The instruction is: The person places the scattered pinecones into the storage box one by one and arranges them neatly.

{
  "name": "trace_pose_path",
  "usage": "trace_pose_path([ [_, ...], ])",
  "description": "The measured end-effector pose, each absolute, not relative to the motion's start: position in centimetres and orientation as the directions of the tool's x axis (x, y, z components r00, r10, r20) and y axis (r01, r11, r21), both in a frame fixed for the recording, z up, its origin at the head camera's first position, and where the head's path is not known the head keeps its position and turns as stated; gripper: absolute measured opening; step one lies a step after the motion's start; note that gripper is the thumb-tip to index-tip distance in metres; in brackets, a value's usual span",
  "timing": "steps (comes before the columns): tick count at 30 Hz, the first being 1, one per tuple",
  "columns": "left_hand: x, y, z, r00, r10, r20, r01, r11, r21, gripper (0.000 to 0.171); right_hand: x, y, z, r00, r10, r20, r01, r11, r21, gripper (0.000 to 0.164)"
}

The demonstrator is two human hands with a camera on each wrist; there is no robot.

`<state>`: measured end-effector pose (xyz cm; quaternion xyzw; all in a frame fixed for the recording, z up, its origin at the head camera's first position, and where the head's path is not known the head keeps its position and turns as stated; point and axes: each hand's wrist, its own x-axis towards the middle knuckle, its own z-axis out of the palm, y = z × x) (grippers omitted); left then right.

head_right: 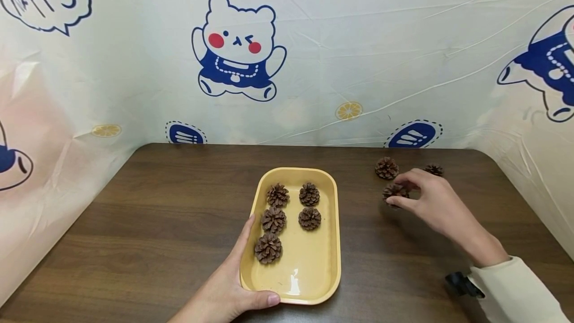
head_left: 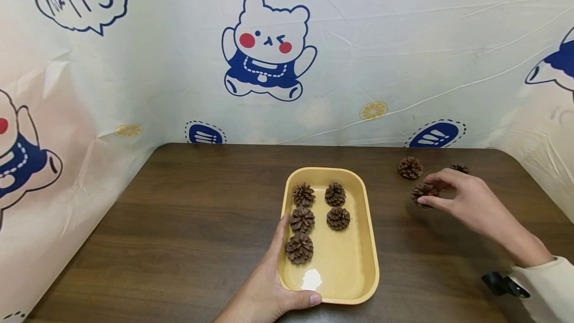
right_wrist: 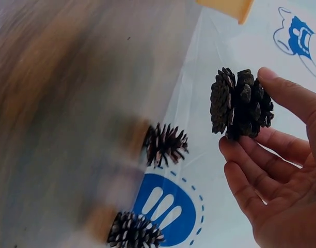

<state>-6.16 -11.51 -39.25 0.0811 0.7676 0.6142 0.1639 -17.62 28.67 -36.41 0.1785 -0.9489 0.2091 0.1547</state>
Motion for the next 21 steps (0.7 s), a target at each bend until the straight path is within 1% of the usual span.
trace_pose_path([
  [7,-6.2,-11.5,-39.2,-0.931,0.33,-0.159,-0.088,0.22,0.971,0.14,-17.2,27.2,-35.8,-0.862,-0.305,0.406,-0.451,0.828,-0.335,0.033],
  [13,-6.2,-11.5,-39.2,-0.93,0.332,-0.157,-0.088,0.214,0.973,0.141,-16.6,26.0,-35.3,-0.853,-0.318,0.413,-0.467,0.819,-0.333,0.036],
  [21,-6.2,-11.4,-39.2,-0.928,0.341,-0.152,-0.089,0.194,0.977,0.141,-15.9,24.4,-34.7,-0.829,-0.347,0.438,-0.507,0.796,-0.33,0.036],
])
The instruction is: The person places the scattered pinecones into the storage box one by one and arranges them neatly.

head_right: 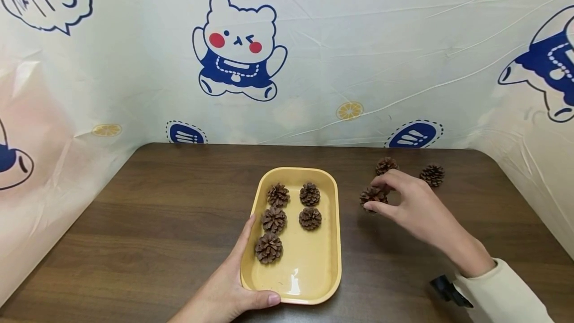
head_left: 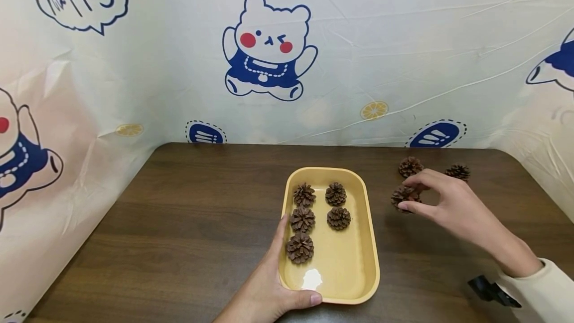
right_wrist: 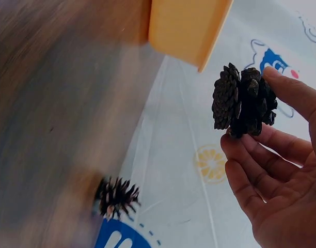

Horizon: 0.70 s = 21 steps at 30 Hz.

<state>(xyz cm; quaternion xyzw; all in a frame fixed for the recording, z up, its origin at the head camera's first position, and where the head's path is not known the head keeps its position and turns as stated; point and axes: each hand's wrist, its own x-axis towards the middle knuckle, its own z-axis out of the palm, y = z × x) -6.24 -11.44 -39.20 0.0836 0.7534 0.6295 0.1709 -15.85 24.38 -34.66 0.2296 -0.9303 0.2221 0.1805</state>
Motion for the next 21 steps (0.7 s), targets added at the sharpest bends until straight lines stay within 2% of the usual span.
trace_pose_path([
  [10,-6.2,-11.5,-39.1,-0.932,0.322,-0.166,-0.094,0.228,0.969,0.14,-14.9,22.2,-34.4,-0.762,-0.405,0.505,-0.604,0.726,-0.33,0.04],
  [21,-6.3,-11.5,-39.2,-0.931,0.324,-0.171,-0.099,0.227,0.969,0.141,-13.5,19.5,-34.0,-0.712,-0.485,0.508,-0.691,0.613,-0.383,0.043],
])
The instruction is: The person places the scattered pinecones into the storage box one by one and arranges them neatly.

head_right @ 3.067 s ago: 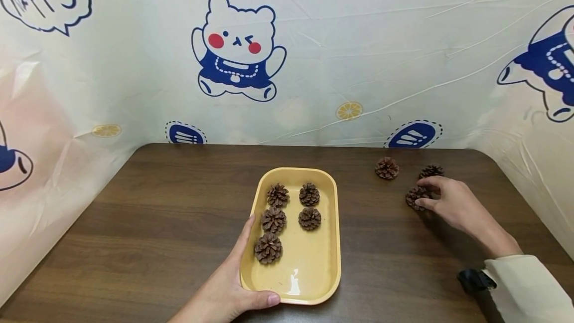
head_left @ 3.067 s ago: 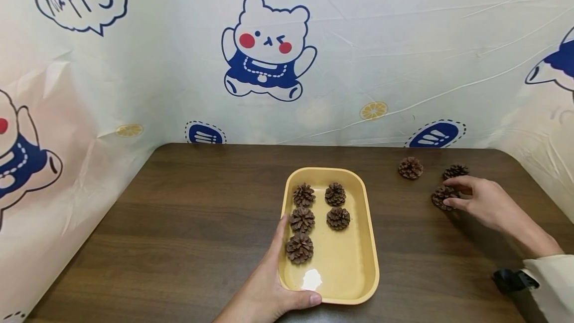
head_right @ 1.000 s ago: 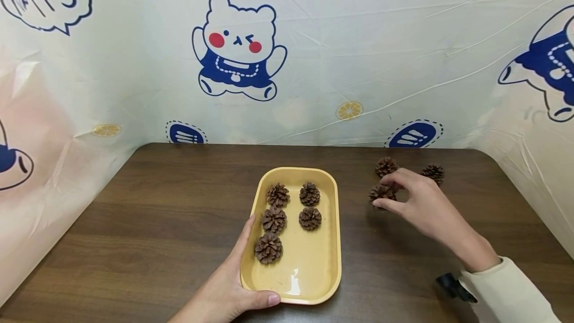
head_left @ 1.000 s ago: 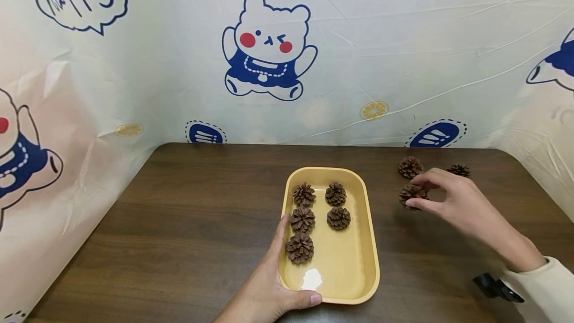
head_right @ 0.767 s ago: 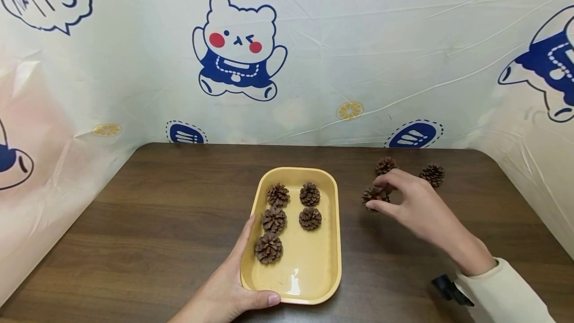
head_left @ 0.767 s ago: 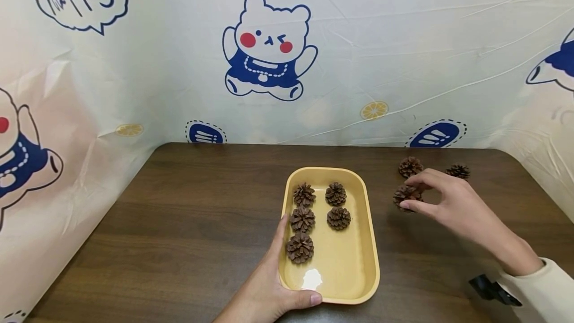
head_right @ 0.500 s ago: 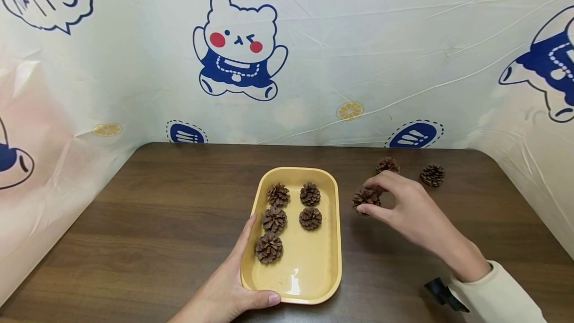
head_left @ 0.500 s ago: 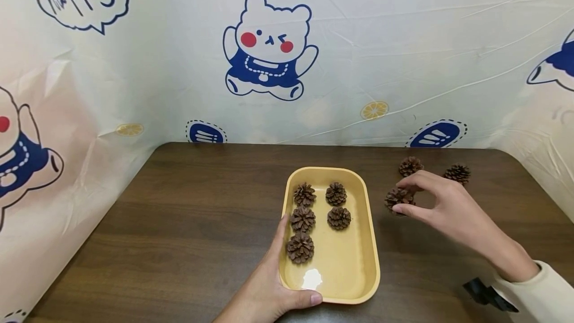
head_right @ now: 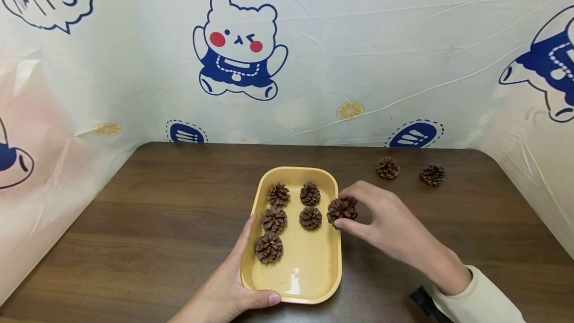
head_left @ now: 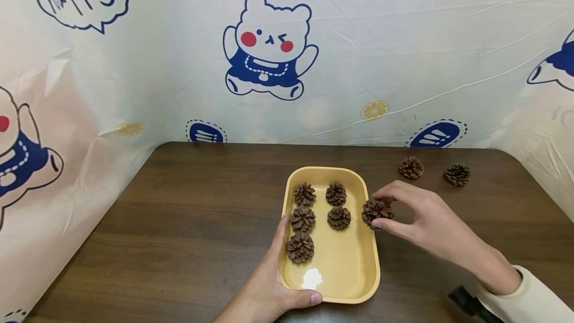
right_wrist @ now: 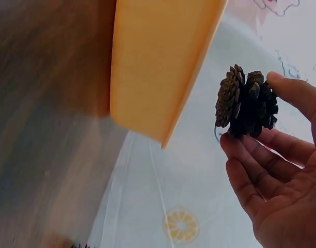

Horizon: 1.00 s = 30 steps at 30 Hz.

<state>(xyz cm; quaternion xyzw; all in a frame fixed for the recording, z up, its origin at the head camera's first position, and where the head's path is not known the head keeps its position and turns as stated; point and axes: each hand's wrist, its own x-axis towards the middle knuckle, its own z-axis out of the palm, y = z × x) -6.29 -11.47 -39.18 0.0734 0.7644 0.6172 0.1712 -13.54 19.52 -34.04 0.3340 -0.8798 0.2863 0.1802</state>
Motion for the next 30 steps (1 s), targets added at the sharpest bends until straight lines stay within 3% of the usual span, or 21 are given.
trace_pose_path([
  [13,-6.3,-11.5,-39.2,-0.927,0.341,-0.158,-0.083,0.224,0.971,0.14,-12.8,17.6,-34.7,-0.677,-0.542,0.497,-0.734,0.541,-0.41,0.042],
  [30,-6.3,-11.6,-39.2,-0.925,0.345,-0.161,-0.09,0.211,0.973,0.14,-12.1,15.9,-35.9,-0.725,-0.582,0.369,-0.687,0.572,-0.448,0.035],
])
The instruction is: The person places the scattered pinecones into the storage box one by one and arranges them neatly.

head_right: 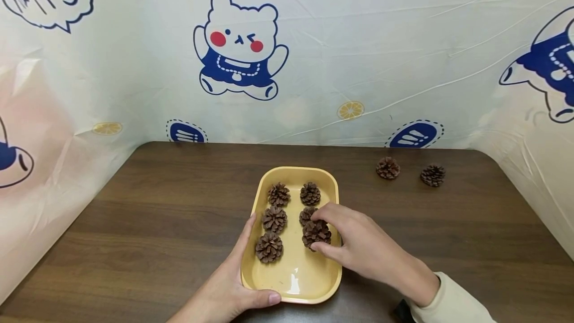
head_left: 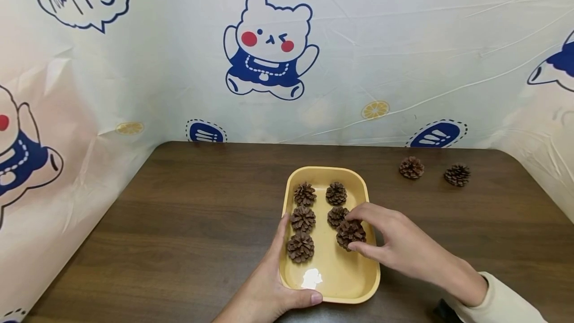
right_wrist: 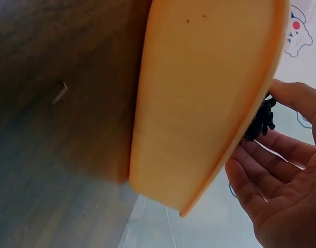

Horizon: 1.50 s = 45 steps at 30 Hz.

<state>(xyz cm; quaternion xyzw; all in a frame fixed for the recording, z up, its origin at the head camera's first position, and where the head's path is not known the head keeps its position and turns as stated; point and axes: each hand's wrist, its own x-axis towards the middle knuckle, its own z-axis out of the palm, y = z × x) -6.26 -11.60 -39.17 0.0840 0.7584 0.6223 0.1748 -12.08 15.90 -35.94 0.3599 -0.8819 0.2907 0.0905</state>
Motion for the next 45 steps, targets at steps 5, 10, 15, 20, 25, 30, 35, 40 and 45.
trace_pose_path([
  [5,-6.2,-11.6,-39.2,-0.926,0.34,-0.163,-0.092,0.214,0.972,0.14,-11.9,15.5,-36.2,-0.742,-0.586,0.327,-0.67,0.617,-0.414,0.034],
  [10,-6.2,-11.6,-39.2,-0.927,0.339,-0.161,-0.089,0.218,0.972,0.14,-11.8,15.2,-36.5,-0.747,-0.59,0.308,-0.664,0.633,-0.398,0.034],
  [15,-6.2,-11.6,-39.2,-0.925,0.345,-0.161,-0.092,0.206,0.974,0.14,-11.7,14.8,-37.0,-0.749,-0.589,0.303,-0.662,0.644,-0.384,0.034],
  [20,-6.2,-11.6,-39.2,-0.925,0.346,-0.159,-0.091,0.205,0.975,0.14,-11.7,14.7,-37.2,-0.75,-0.589,0.3,-0.661,0.657,-0.363,0.034],
  [25,-6.2,-11.6,-39.2,-0.924,0.348,-0.158,-0.09,0.205,0.975,0.14,-11.8,14.7,-37.4,-0.732,-0.605,0.314,-0.682,0.649,-0.337,0.036],
  [30,-6.3,-11.6,-39.2,-0.921,0.355,-0.16,-0.095,0.195,0.976,0.14,-11.8,14.7,-37.6,-0.719,-0.617,0.319,-0.695,0.643,-0.323,0.036],
  [35,-6.3,-11.6,-39.2,-0.92,0.355,-0.169,-0.104,0.195,0.975,0.139,-11.8,14.6,-37.9,-0.708,-0.621,0.337,-0.706,0.64,-0.304,0.034],
  [40,-6.4,-11.7,-39.2,-0.919,0.354,-0.173,-0.108,0.197,0.974,0.139,-11.8,14.5,-37.9,-0.704,-0.624,0.341,-0.71,0.642,-0.291,0.035],
  [45,-6.4,-11.6,-39.2,-0.919,0.357,-0.166,-0.103,0.188,0.977,0.139,-11.9,14.5,-37.9,-0.71,-0.627,0.322,-0.704,0.65,-0.286,0.036],
])
